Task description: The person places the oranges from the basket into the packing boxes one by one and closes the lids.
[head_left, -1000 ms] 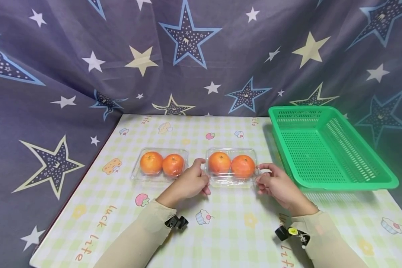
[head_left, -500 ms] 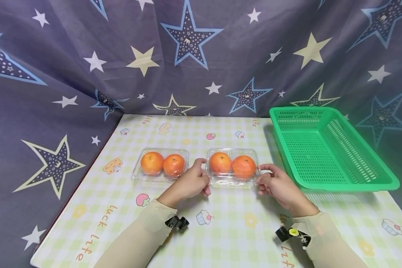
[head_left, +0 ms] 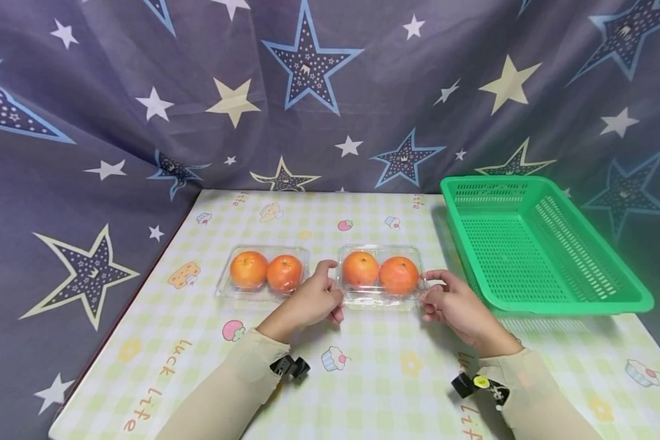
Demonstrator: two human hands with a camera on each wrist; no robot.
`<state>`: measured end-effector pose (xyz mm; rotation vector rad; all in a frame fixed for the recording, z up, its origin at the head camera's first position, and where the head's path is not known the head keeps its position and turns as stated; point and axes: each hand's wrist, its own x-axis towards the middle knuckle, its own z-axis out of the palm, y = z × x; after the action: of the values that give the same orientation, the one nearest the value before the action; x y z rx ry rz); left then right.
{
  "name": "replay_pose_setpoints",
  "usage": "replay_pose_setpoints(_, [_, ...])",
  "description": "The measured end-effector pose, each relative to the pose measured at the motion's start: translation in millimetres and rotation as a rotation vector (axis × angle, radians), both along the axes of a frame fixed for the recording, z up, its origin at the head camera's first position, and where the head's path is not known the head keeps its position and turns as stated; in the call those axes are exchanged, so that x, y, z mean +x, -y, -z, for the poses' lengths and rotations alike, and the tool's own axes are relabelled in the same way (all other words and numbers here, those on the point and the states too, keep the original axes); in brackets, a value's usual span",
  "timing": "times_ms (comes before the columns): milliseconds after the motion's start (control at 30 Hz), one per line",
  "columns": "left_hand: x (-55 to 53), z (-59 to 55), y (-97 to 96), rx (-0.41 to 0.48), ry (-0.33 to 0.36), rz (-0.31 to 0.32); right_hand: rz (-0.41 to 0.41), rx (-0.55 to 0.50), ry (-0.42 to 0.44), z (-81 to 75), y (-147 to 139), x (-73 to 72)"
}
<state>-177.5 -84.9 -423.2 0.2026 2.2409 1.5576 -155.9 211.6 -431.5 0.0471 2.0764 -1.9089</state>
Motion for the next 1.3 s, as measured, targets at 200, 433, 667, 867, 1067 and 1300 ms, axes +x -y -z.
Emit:
replay_pose_setpoints(200, [-0.6,0.1,-0.8,0.015,-0.011,-0.001,-0.003,-0.001,-0.007,-3.1,-0.6,0.1])
replay_pose_setpoints(433, [-2.4,1.3,0.4,0.030,0.009,-0.016,-0.009,-0.006,-0.005,-1.7,0.7,0.0])
replay_pose_setpoints(667, [-3.5,0.9,1.3,0.078,0.082,-0.058,-0.007,-0.002,-0.009,-0.3,1.3,-1.6])
replay_pose_setpoints(867, [0.0,3.5,-0.1,0.094,0.090,-0.069,-0.010,-0.001,-0.006,1.0,0.9,1.7])
replay_pose_setpoints(1067, [1.2,3.9,-3.1,0.131,0.077,-0.066,-0.006,-0.007,-0.005,-2.6,-0.7,4.3])
replay_pose_setpoints(1300, [4.2,-2.9,-3.9,0.053,0.041,-0.038,0.001,-0.010,0.004,-3.8,-0.8,4.8])
